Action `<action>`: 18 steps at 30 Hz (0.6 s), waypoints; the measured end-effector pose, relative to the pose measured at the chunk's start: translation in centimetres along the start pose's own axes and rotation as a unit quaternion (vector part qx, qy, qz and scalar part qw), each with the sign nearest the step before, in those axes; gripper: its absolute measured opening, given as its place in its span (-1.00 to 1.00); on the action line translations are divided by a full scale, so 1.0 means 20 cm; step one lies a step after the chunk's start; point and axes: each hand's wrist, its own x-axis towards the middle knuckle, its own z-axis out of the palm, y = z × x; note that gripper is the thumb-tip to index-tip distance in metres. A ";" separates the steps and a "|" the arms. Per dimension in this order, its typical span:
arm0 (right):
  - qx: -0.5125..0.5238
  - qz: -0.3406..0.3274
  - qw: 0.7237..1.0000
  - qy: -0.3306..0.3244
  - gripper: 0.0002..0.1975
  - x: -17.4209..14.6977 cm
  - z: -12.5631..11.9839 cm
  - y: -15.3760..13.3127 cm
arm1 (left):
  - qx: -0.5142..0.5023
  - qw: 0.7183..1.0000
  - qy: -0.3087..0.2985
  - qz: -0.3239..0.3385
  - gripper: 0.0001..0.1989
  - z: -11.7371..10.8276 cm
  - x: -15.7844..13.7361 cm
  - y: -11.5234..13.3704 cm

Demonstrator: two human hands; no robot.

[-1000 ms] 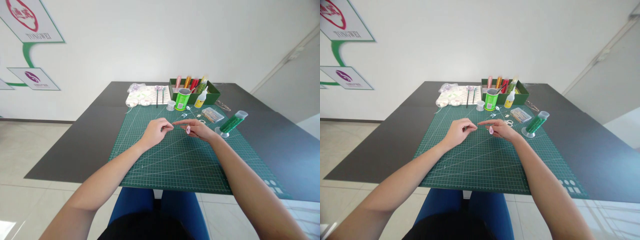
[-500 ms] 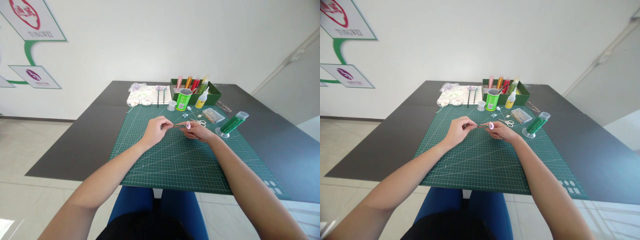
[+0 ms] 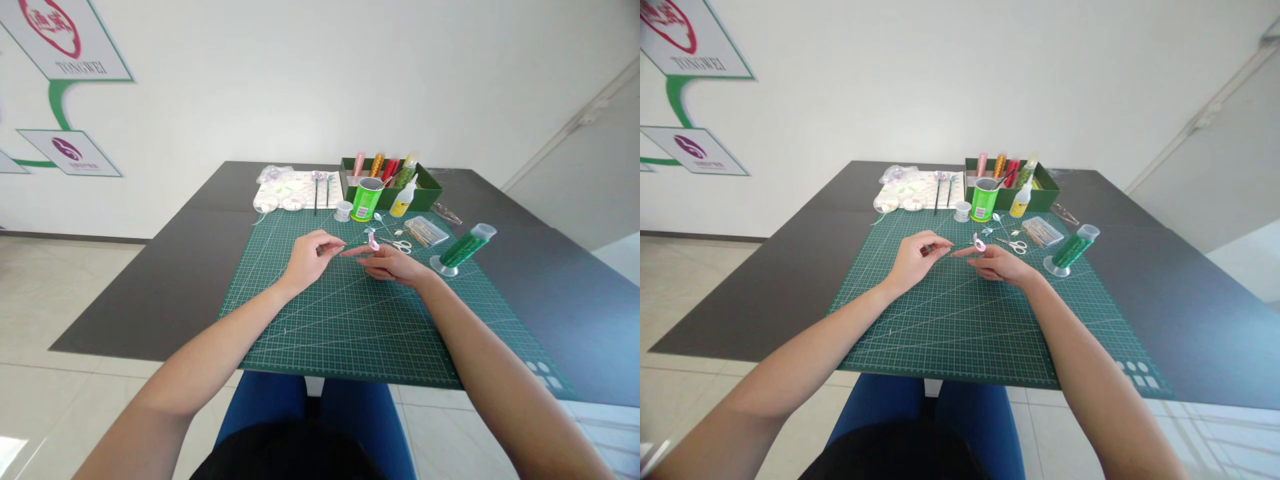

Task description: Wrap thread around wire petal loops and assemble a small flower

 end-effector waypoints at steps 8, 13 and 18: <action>-0.001 -0.006 1.000 -0.004 -0.51 0.00 0.00 0.00 | -0.018 1.000 0.000 -0.016 -0.92 0.00 0.00 0.00; 0.037 -0.013 0.999 0.024 -0.53 -0.01 0.01 -0.02 | -0.026 0.999 0.009 -0.023 -0.92 0.00 0.01 -0.01; 0.098 -0.034 0.989 0.109 -0.64 0.00 0.00 -0.02 | -0.036 0.999 0.021 -0.034 -0.92 -0.01 0.02 -0.02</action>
